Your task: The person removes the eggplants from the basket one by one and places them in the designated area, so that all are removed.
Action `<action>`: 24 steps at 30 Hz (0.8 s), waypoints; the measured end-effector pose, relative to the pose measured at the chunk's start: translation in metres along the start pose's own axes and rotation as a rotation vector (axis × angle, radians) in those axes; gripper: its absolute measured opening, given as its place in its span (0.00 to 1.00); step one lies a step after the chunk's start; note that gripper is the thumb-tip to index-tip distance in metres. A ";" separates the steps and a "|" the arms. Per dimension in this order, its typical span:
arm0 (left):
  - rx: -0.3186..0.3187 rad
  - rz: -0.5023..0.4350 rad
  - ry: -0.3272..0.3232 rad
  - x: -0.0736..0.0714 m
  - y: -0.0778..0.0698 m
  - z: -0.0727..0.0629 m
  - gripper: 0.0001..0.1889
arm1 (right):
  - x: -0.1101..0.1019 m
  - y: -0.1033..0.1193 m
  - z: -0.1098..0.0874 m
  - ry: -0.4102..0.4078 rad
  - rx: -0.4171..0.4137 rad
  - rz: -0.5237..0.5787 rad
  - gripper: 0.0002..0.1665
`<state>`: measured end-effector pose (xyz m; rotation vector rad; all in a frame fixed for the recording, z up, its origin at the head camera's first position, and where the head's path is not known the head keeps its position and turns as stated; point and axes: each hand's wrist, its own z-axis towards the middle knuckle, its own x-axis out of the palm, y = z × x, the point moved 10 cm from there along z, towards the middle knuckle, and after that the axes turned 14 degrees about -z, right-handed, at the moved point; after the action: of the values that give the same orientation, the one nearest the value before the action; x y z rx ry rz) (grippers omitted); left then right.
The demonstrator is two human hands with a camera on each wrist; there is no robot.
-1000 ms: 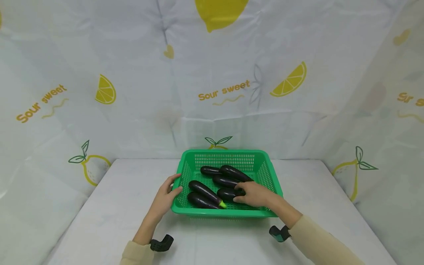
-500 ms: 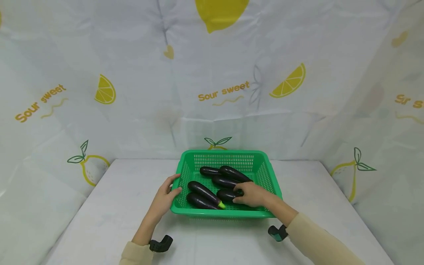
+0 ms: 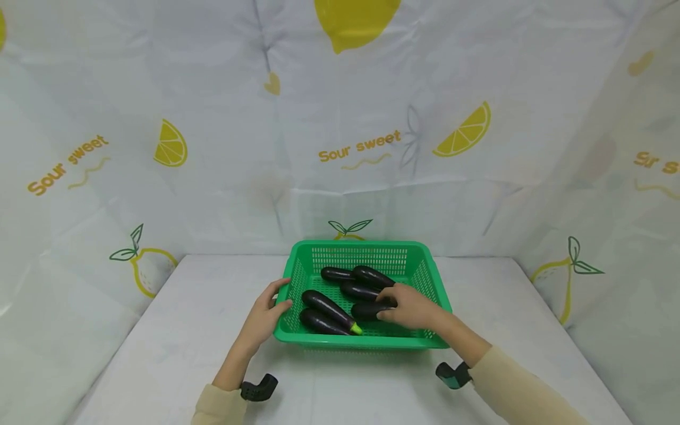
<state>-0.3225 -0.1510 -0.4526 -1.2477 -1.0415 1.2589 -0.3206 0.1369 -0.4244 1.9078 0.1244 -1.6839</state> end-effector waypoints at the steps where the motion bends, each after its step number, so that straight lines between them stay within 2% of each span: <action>1: 0.002 0.005 0.000 0.000 0.000 0.000 0.27 | -0.002 0.000 -0.001 -0.007 0.001 -0.004 0.21; 10: 0.002 0.023 -0.007 -0.001 0.001 0.003 0.27 | -0.021 0.004 -0.012 -0.045 -0.026 -0.004 0.21; 24: 0.012 0.000 -0.006 0.000 -0.003 0.001 0.26 | -0.050 0.015 -0.031 -0.091 -0.045 0.007 0.22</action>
<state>-0.3237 -0.1509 -0.4497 -1.2356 -1.0366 1.2684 -0.2972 0.1549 -0.3712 1.7934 0.1190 -1.7452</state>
